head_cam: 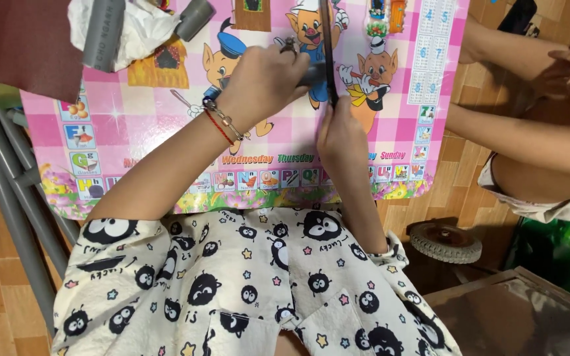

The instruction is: Measuring, marking, and cutting a PVC pipe with a hacksaw blade.

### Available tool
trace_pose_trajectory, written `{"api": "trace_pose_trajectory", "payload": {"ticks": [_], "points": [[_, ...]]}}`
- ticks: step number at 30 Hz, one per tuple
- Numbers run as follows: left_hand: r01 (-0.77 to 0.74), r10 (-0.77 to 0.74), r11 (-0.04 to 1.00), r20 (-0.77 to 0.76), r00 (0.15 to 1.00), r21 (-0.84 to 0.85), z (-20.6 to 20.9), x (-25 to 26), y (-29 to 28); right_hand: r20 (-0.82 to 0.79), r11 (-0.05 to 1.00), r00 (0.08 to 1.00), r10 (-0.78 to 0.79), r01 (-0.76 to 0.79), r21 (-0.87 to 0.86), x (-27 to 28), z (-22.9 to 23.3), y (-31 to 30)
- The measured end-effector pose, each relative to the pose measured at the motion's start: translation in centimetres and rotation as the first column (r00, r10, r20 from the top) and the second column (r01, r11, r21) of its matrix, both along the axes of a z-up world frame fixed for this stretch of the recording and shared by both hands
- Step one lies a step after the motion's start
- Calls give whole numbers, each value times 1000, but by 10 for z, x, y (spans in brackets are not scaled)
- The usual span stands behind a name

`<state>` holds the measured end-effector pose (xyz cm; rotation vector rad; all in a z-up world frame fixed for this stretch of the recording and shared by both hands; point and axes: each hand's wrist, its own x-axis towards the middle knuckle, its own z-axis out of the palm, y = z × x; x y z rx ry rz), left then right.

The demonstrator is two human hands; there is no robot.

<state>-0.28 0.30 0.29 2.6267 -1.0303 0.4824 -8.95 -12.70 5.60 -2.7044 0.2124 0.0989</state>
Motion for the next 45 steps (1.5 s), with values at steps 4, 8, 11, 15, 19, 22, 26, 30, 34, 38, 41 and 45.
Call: {"api": "trace_pose_trajectory", "payload": {"ticks": [4, 8, 11, 15, 19, 22, 26, 30, 34, 38, 41, 45], "points": [[-25, 23, 999, 45, 999, 44, -5, -1, -3, 65, 997, 995, 79, -78, -19, -25, 3, -6], [-24, 21, 996, 43, 999, 85, -1, 0, -1, 77, 999, 996, 49, -48, -11, 0, -11, -4], [4, -6, 997, 19, 1000, 78, 1, -1, 0, 70, 999, 997, 23, -21, -32, 1, -7, -1], [50, -55, 993, 40, 998, 104, 3, -3, 1, 36, 1000, 999, 12, -11, -29, -8, 0, 2], [50, -50, 998, 6, 999, 31, 0, -4, 0, 15, 1000, 1000, 16, -16, -27, -11, 3, 3], [33, -32, 999, -12, 999, 27, -3, -4, -2, 18, 1000, 1000, -9, 9, -23, -19, 1, 5], [9, -9, 1000, -7, 1000, -24, -6, -2, -3, -5, 993, 1000, -9, 9, -120, -35, -8, 1], [46, -46, 999, 1, 999, 19, -7, -1, -2, 83, 998, 995, 62, -60, -19, -28, -3, -6], [34, -35, 999, 28, 999, 24, -3, -3, -2, -35, 995, 999, -13, 17, 99, -14, -1, -1], [-6, 4, 998, 29, 1000, 56, -5, 0, -2, 57, 998, 998, 35, -31, -62, -33, -8, -1], [-17, 16, 998, 31, 999, 55, -9, -1, -3, 50, 999, 998, 45, -43, -33, -34, -8, -6], [1, 2, 997, -38, 999, 81, -6, -8, -4, 17, 996, 1000, -18, 20, -84, 0, -3, 6]]}}
